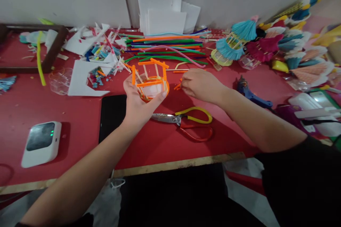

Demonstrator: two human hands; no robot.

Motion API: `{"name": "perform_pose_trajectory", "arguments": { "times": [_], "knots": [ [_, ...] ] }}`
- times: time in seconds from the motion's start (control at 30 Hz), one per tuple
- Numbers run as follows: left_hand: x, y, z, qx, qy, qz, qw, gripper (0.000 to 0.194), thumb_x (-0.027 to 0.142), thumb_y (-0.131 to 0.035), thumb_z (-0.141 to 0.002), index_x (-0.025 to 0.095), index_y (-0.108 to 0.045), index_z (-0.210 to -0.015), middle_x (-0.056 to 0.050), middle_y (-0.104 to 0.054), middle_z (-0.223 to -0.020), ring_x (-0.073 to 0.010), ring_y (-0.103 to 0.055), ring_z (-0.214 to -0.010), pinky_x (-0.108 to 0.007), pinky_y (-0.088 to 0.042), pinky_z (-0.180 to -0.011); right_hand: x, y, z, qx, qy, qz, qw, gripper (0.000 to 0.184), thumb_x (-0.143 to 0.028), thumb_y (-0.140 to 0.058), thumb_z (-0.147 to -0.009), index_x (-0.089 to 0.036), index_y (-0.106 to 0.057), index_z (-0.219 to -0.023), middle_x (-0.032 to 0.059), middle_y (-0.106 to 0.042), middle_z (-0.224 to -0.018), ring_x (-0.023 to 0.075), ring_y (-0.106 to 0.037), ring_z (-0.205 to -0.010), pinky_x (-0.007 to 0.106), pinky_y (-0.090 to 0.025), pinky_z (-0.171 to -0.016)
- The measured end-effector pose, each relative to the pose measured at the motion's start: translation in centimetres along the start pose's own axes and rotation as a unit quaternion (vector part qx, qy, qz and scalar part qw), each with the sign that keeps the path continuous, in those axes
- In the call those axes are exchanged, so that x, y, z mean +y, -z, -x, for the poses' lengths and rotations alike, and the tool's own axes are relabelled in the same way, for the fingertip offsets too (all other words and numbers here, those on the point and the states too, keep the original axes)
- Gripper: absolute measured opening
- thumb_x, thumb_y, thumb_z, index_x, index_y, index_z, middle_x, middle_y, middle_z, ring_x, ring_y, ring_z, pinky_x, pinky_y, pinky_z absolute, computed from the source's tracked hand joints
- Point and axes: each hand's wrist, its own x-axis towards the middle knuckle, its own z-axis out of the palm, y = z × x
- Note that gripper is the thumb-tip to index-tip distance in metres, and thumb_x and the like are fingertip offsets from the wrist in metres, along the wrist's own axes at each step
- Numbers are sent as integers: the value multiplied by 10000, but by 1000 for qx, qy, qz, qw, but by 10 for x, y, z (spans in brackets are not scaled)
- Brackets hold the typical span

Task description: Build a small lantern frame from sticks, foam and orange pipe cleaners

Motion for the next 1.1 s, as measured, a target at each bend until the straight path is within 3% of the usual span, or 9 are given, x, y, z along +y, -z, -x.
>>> {"name": "perform_pose_trajectory", "arguments": {
  "times": [0.1,0.27,0.4,0.6,0.67,0.73,0.8,0.93,1.1],
  "knots": [
    [-1,-1,2,-21,15,23,999,711,459,-879,-706,301,-395,-1203,-102,-591,-1334,-277,-695,-1176,-520,-581,-1023,10,22,0,40,-2,-50,998,67,-227,-671,-824,-212,-735,-812,52,-720,-871,217,-644,-844,362,-527,-765],
    [-1,-2,4,-59,34,43,997,709,421,-876,-714,323,-422,-1250,-101,-605,-1358,-288,-667,-1230,-527,-574,-1041,2,95,-7,108,-77,-156,979,168,-353,-709,-870,-227,-809,-916,-34,-629,-780,87,-575,-728,265,-450,-686],
    [3,-1,7,-116,31,41,992,738,435,-879,-716,293,-437,-1290,-125,-576,-1408,-307,-639,-1270,-510,-576,-1045,-28,135,-31,-11,-85,-158,984,221,-387,-737,-792,-206,-824,-884,-80,-593,-784,0,-526,-667,199,-412,-676],
    [16,-1,5,-175,4,41,984,753,476,-854,-754,257,-469,-1363,-151,-630,-1379,-348,-662,-1251,-520,-582,-1041,-56,136,-64,-173,-78,-105,976,234,-355,-673,-792,-214,-828,-897,-103,-624,-731,9,-617,-729,204,-441,-743],
    [19,0,4,-190,0,46,981,765,453,-860,-758,231,-478,-1383,-160,-645,-1366,-352,-665,-1248,-516,-563,-1067,-60,137,-67,-185,-60,-91,977,184,-336,-706,-790,-218,-823,-871,-91,-662,-721,14,-579,-652,161,-384,-628],
    [20,1,3,-202,-1,53,978,771,428,-869,-757,211,-480,-1387,-168,-638,-1378,-351,-661,-1251,-508,-548,-1088,-64,140,-69,-193,-73,-78,975,106,-299,-766,-754,-227,-808,-817,-86,-650,-628,42,-519,-549,198,-296,-493],
    [20,1,4,-208,11,55,977,764,414,-870,-761,209,-474,-1381,-162,-639,-1372,-344,-665,-1242,-501,-559,-1077,-67,143,-69,-201,-98,-58,973,66,-283,-792,-745,-219,-786,-764,-89,-603,-540,58,-490,-498,239,-254,-464],
    [19,0,7,-208,34,63,976,706,417,-849,-784,236,-473,-1355,-130,-658,-1333,-336,-686,-1205,-500,-601,-1019,-65,140,-74,-209,-91,-47,973,118,-296,-832,-737,-205,-760,-713,-96,-592,-515,63,-532,-520,229,-293,-497],
    [17,0,8,-203,8,50,978,691,436,-842,-784,242,-490,-1346,-126,-667,-1306,-336,-703,-1166,-494,-624,-975,-55,130,-77,-222,-17,-67,973,101,-313,-833,-736,-225,-783,-746,-105,-605,-515,45,-536,-489,184,-338,-466]
  ]
}}
